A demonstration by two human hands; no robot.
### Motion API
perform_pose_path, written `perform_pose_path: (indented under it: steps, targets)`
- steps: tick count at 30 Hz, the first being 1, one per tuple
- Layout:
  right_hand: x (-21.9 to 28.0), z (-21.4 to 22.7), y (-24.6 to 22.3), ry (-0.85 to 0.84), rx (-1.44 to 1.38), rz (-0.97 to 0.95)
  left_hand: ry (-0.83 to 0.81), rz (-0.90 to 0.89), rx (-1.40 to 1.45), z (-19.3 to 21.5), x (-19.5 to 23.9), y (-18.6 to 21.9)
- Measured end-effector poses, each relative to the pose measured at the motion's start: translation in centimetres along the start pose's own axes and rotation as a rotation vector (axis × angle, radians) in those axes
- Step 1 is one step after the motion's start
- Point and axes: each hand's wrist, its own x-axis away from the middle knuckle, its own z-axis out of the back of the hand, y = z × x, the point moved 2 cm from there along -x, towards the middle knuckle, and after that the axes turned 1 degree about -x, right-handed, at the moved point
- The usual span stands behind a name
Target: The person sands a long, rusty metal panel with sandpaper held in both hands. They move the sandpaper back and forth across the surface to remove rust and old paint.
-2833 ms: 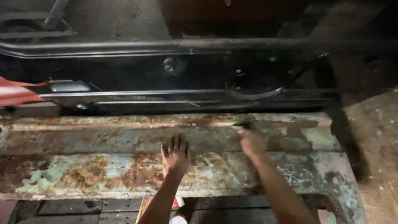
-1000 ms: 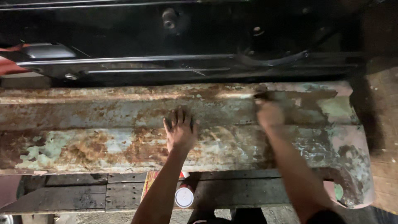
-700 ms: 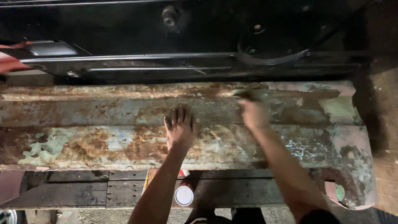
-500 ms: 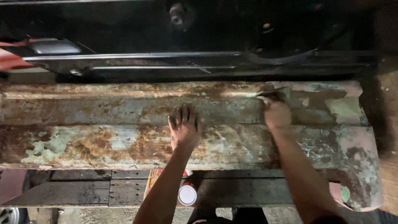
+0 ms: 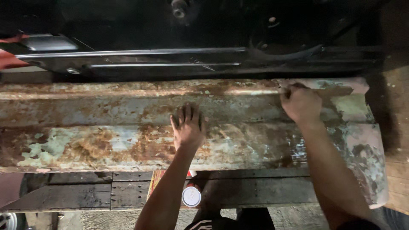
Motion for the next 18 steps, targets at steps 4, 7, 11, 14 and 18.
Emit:
perform_pose_path:
  steps: [4, 7, 11, 14, 18]
  targets:
    - [0.4, -2.9, -0.7, -0.181, -0.05, 0.098, 0.022, -0.029, -0.005, -0.1, -0.2, 0.0]
    - [1.2, -5.3, -3.1, -0.052, -0.156, 0.19, 0.004, -0.013, 0.0, -0.2, -0.3, 0.0]
    - [0.5, -7.7, -4.3, -0.171, -0.319, 0.045, -0.01, -0.006, 0.017, -0.3, 0.0, -0.2]
    - [-1.8, -7.7, -4.8, -0.051, -0.238, 0.052, -0.017, 0.004, -0.006, -0.3, -0.2, -0.1]
    - [-3.7, -8.1, -5.3, -0.427, -0.098, -0.132, -0.009, 0.007, 0.005, -0.5, -0.2, -0.1]
